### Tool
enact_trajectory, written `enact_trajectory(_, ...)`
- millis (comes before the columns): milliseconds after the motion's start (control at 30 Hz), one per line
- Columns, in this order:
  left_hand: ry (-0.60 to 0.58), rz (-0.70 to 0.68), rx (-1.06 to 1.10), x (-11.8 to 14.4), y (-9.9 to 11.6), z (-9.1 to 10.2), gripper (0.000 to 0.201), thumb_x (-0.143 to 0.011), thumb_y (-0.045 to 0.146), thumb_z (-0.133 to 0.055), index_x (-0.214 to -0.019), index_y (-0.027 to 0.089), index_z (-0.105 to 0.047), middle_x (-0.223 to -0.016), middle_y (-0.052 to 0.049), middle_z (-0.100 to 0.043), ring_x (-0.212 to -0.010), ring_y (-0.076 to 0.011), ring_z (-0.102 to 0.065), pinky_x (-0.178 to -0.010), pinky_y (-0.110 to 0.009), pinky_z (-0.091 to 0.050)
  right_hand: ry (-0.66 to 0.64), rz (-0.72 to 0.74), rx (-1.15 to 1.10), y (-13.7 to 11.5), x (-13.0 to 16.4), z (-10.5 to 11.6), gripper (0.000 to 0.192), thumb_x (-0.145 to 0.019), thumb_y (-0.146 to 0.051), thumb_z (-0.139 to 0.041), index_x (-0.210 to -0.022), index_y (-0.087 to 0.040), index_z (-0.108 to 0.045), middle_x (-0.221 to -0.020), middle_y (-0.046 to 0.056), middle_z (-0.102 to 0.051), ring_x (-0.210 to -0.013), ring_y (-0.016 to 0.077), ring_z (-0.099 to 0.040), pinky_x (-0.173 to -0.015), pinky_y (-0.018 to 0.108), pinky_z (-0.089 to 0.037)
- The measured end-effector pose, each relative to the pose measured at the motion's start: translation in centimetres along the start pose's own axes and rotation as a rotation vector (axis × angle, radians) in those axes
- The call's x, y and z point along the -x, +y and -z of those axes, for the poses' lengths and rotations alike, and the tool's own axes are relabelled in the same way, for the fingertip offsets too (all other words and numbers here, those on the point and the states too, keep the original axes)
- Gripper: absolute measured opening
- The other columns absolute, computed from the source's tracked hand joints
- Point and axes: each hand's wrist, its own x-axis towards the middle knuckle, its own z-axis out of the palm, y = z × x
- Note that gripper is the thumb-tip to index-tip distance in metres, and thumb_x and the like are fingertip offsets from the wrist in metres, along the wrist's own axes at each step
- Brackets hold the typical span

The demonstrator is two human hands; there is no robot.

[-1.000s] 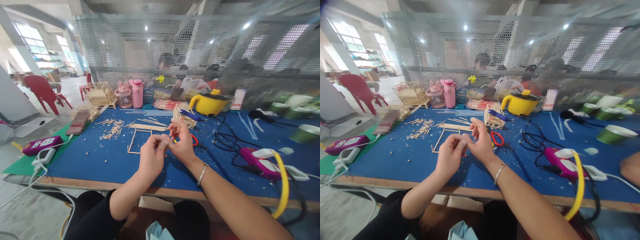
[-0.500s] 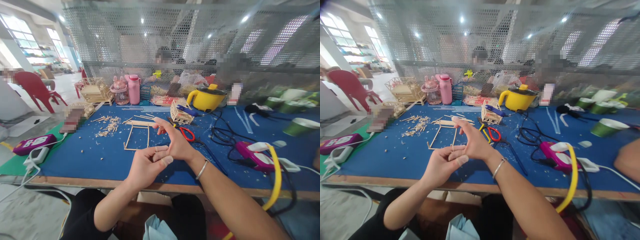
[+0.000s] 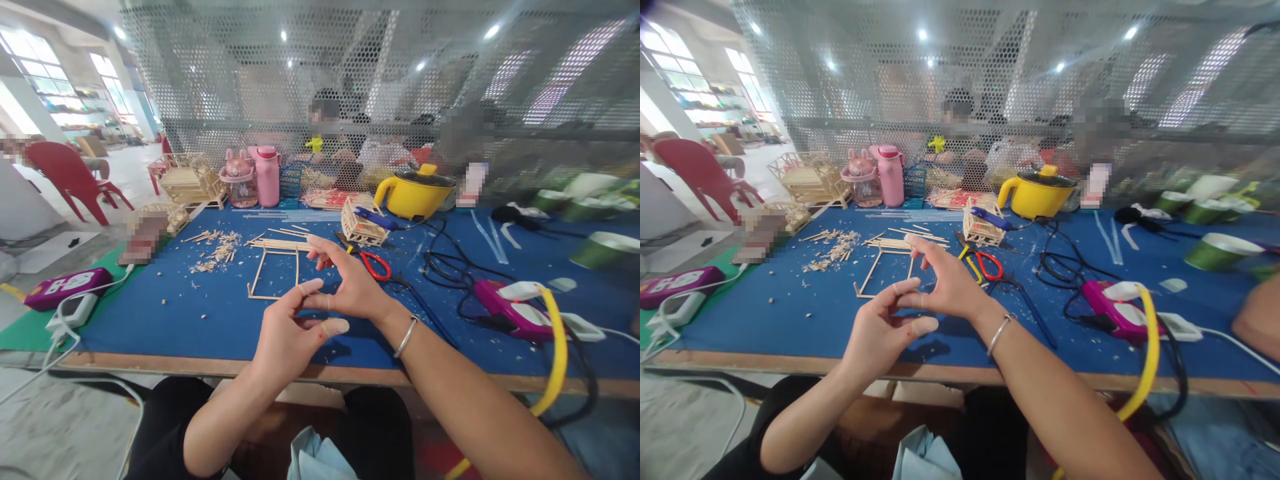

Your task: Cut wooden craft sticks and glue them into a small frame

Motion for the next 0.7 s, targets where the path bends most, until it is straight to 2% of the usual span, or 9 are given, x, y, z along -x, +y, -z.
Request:
enact_trajectory(67, -0.005, -0.023, -0.058, -0.1, 0.3, 0.0, 0.059, -0.057, 0.035, -0.081, -0.11, 0.017, -0.062, -0.099, -0.006, -0.071, -0.079, -0.0172, -0.067, -0.066, -0.025, -0.057, 0.004, 0.005, 0.021, -0.1, 0.0, -0.1, 0.085, -0.068, -0.049, -0.072, -0.139, -0.027, -0.03, -0.11, 0.007, -0.055, -0.081, 0.0173, -0.054, -0.079, 0.036, -0.047)
enact_trajectory(167, -0.011, -0.084, -0.155, 0.0, 0.8, 0.5, 0.04, -0.067, 0.033, -0.074, -0.103, 0.017, -0.067, -0.092, -0.005, -0.072, -0.079, -0.0162, -0.067, -0.072, -0.025, -0.056, -0.009, 0.016, 0.01, -0.1, -0.1, 0.1, 0.085, -0.064, -0.051, -0.074, -0.135, -0.024, -0.037, -0.107, 0.007, -0.057, -0.081, 0.0177, -0.054, -0.078, 0.035, -0.047)
enact_trajectory(200, -0.012, -0.096, -0.159, 0.1, 0.9, 0.9, 0.038, -0.072, 0.033, -0.07, -0.106, 0.017, -0.066, -0.092, -0.005, -0.072, -0.08, -0.016, -0.067, -0.071, -0.025, -0.056, -0.008, 0.005, -0.014, 0.0, -0.1, 0.3, 0.078, -0.066, -0.051, -0.072, -0.131, -0.023, -0.042, -0.103, 0.007, -0.059, -0.081, 0.0177, -0.054, -0.078, 0.035, -0.047)
enact_trajectory(300, 0.041, -0.1, -0.163, 0.7, 1.1, 2.8, 0.041, -0.08, 0.037, -0.061, -0.115, 0.017, -0.061, -0.099, -0.007, -0.07, -0.081, -0.0158, -0.066, -0.059, -0.021, -0.054, 0.019, -0.114, -0.081, 0.6, -0.2, 1.1, 0.036, -0.081, -0.045, -0.058, -0.104, -0.018, -0.062, -0.086, 0.005, -0.063, -0.076, 0.0156, -0.056, -0.073, 0.03, -0.047)
enact_trajectory(367, 0.119, -0.082, -0.25, 0.9, 0.9, 4.3, 0.036, -0.081, 0.04, -0.059, -0.108, 0.016, -0.064, -0.091, -0.006, -0.071, -0.071, -0.0139, -0.064, -0.05, -0.019, -0.049, -0.003, -0.228, -0.084, 1.1, -0.2, 1.2, 0.025, -0.084, -0.039, -0.055, -0.089, -0.016, -0.066, -0.074, 0.003, -0.061, -0.066, 0.0128, -0.054, -0.066, 0.027, -0.045)
enact_trajectory(467, 0.224, -0.15, -0.451, 0.9, 0.0, 6.2, 0.029, -0.083, 0.039, -0.056, -0.098, 0.017, -0.067, -0.08, -0.003, -0.069, -0.057, -0.0098, -0.057, -0.049, -0.019, -0.046, -0.14, -0.323, -0.125, 1.9, 0.0, 0.6, 0.031, -0.075, -0.038, -0.066, -0.097, -0.016, -0.066, -0.068, -0.001, -0.055, -0.058, 0.0097, -0.048, -0.057, 0.023, -0.041)
enact_trajectory(567, 0.317, -0.296, -0.709, 0.6, -0.8, 7.3, 0.022, -0.083, 0.035, -0.056, -0.094, 0.02, -0.069, -0.084, -0.002, -0.065, -0.064, -0.0106, -0.056, -0.061, -0.022, -0.048, -0.25, -0.366, -0.208, 2.2, 0.1, -0.5, 0.047, -0.067, -0.04, -0.074, -0.106, -0.017, -0.065, -0.071, -0.002, -0.053, -0.059, 0.009, -0.047, -0.056, 0.022, -0.04)
enact_trajectory(633, 0.324, -0.337, -0.834, 0.4, -1.2, 7.6, 0.022, -0.084, 0.034, -0.054, -0.095, 0.022, -0.069, -0.085, -0.002, -0.063, -0.071, -0.0124, -0.058, -0.067, -0.024, -0.048, -0.286, -0.394, -0.207, 2.2, 0.2, -1.1, 0.048, -0.064, -0.042, -0.075, -0.105, -0.018, -0.067, -0.071, -0.002, -0.054, -0.06, 0.009, -0.047, -0.057, 0.022, -0.04)
enact_trajectory(700, 0.265, -0.321, -0.926, 0.3, -1.4, 7.7, 0.025, -0.086, 0.035, -0.05, -0.1, 0.023, -0.067, -0.086, -0.003, -0.062, -0.076, -0.0146, -0.059, -0.067, -0.025, -0.049, -0.311, -0.403, -0.167, 2.1, 0.1, -1.6, 0.045, -0.064, -0.043, -0.075, -0.101, -0.018, -0.069, -0.071, -0.001, -0.055, -0.06, 0.0094, -0.048, -0.058, 0.023, -0.04)
